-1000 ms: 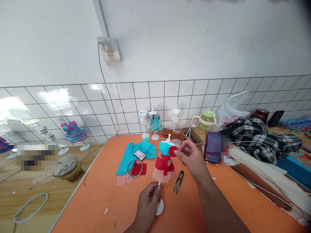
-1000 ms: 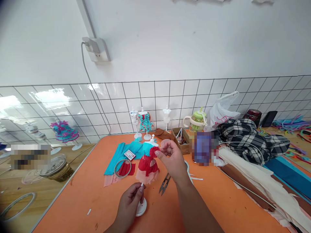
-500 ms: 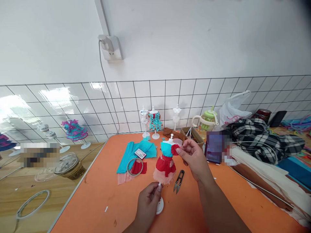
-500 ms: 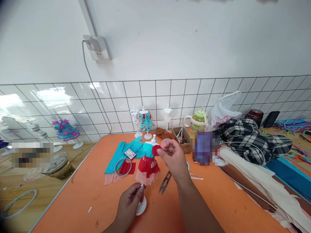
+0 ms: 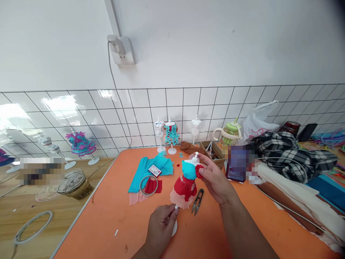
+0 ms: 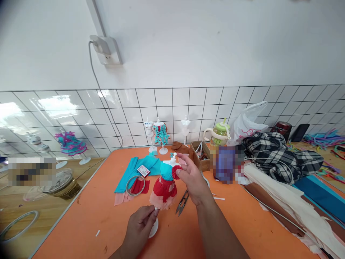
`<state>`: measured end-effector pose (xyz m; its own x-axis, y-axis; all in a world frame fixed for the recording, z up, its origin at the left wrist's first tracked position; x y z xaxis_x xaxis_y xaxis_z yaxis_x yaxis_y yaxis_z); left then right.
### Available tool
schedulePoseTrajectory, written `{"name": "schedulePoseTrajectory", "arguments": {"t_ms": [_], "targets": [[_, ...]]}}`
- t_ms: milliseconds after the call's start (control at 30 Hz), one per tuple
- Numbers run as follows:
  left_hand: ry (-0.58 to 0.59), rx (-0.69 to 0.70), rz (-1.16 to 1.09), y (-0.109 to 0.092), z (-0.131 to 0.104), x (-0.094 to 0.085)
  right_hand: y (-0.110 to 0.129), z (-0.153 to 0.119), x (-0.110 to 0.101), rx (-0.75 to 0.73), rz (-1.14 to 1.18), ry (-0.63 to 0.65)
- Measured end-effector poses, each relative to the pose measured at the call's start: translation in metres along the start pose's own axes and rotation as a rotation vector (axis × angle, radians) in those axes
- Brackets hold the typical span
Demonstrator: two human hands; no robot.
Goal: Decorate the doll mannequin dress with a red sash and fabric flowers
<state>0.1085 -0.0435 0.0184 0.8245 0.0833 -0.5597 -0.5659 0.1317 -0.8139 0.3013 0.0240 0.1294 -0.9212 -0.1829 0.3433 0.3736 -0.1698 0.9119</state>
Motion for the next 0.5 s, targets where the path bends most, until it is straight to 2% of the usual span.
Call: {"name": "schedulePoseTrajectory", "arguments": {"t_ms": [133, 267, 367, 500], "targets": [[0.014, -0.003, 0.018, 0.001, -0.001, 0.002, -0.001, 0.001, 0.001, -0.008, -0.006, -0.028], [0.064, -0.127, -0.125, 0.000, -0.001, 0.005, 0.001, -0.001, 0.007, -0.042, -0.075, -0.047], [0.061, -0.211, -0.239, 0.000, 0.001, 0.006, 0.004, -0.004, 0.014, -0.139, -0.191, -0.062], [0.044, -0.219, -0.266, 0.000, 0.003, 0.004, 0.004, -0.004, 0.016, -0.341, -0.323, -0.161]]}}
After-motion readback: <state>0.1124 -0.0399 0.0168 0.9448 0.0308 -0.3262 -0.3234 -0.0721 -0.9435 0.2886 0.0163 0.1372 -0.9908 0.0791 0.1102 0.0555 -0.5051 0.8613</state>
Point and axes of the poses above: each hand's wrist, its own z-axis towards the middle knuckle, its own x-axis out of the palm, y = z × x, the point moved 2 cm from there along z, towards the middle knuckle, and after that the axes turned 8 degrees about -x, right-handed, at the moved point
